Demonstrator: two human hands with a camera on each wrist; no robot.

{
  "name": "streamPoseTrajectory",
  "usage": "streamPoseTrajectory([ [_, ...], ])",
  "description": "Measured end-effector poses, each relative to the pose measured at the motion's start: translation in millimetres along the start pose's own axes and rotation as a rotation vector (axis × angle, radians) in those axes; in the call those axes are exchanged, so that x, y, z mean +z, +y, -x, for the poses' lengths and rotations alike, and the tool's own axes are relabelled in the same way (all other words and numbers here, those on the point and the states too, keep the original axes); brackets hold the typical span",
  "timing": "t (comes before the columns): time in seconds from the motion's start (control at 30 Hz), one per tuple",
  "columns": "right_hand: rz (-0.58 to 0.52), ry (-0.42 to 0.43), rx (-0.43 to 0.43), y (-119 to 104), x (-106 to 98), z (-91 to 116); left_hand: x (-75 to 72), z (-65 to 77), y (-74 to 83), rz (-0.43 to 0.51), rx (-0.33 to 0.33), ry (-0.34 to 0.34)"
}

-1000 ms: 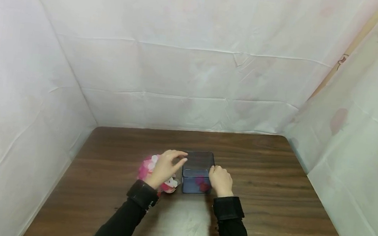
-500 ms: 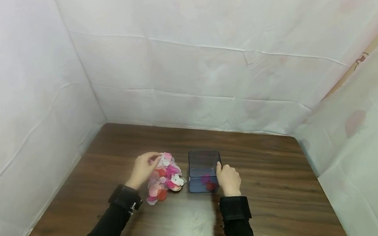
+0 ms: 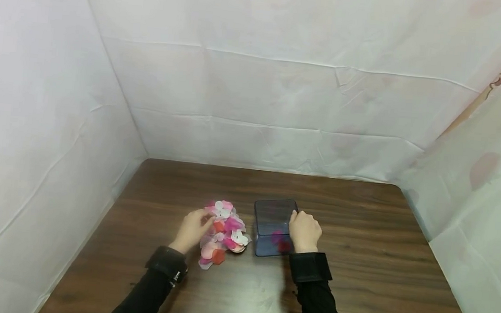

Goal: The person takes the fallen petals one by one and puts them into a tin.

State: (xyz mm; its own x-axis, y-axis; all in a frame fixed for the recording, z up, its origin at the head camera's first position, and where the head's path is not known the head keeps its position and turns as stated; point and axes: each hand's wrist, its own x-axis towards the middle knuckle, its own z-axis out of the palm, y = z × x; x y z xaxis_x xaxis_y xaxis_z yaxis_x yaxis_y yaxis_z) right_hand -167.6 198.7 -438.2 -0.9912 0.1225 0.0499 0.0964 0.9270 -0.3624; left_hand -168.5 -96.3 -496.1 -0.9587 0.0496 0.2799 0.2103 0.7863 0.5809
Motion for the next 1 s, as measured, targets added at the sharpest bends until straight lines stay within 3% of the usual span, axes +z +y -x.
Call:
streamPoseTrajectory([
  [0.1, 0.000, -0.007, 0.012, 2, 2, 0, 7.0, 1.0, 1.4, -0.021, 0.030, -0.018],
  [0.4, -0.005, -0.062, 0.059, 1, 4, 6, 21.1, -8.3, -1.5, -0.110, 0.021, -0.029],
  [0.67, -0.045, -0.095, 0.077, 0, 6, 6, 26.0, -6.3, -3.1, -0.112, 0.077, 0.042],
  [1.0, -0.067, -0.111, 0.115, 2, 6, 9, 25.3, -6.6, -2.9, -0.138, 0.023, -0.020],
])
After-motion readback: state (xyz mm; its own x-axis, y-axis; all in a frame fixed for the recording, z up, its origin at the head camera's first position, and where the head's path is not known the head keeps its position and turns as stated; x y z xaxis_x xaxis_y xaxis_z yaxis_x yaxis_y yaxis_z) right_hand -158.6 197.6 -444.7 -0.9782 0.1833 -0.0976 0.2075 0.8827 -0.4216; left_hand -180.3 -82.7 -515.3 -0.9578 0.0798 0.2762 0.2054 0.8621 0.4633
